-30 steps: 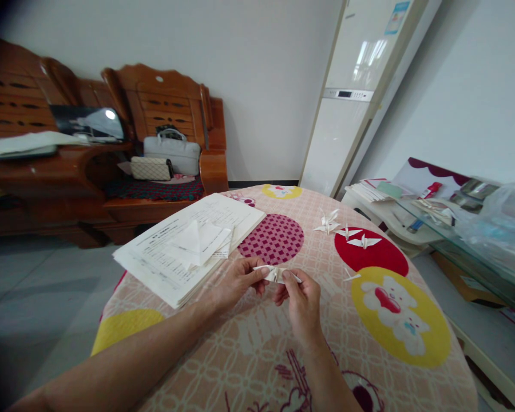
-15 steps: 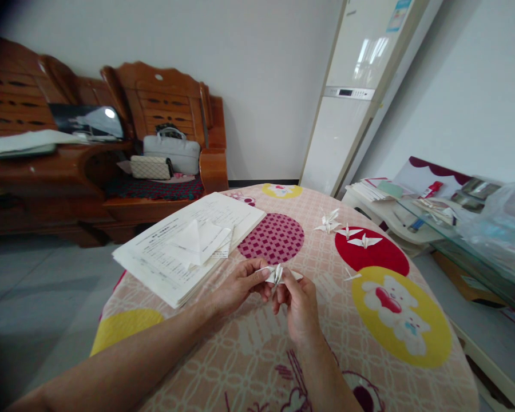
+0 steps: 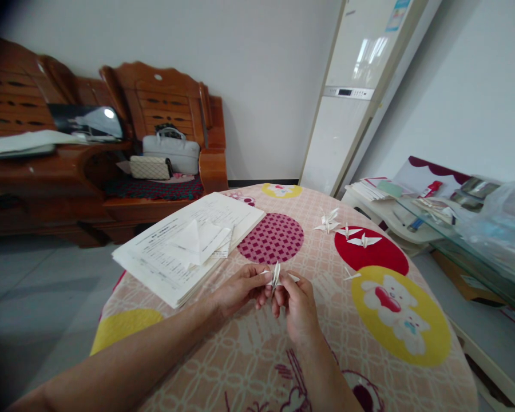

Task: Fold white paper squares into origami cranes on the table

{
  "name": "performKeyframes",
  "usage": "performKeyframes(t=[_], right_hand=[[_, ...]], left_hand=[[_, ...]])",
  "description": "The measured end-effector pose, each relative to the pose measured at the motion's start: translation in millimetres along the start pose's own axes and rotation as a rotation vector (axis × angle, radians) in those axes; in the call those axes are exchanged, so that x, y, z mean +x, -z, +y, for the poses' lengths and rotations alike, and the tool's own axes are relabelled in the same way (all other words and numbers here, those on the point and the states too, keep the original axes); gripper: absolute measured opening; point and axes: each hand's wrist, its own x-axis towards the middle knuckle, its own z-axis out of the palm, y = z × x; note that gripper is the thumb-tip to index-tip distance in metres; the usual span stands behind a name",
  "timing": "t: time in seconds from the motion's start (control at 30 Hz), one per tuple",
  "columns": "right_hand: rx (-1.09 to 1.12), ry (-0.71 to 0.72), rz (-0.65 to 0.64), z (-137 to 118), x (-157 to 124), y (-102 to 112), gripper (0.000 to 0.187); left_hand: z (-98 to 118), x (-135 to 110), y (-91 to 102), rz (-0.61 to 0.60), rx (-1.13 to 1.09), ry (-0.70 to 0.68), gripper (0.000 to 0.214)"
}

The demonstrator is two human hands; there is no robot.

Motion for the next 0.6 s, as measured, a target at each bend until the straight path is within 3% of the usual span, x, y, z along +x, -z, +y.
performKeyframes(t=[0.6], right_hand=[[0.253, -0.130, 0.043, 5.5, 2.6, -2.9, 0.037]], left_hand=[[0.6, -0.1, -5.6, 0.060, -0.174, -0.011, 0.038]])
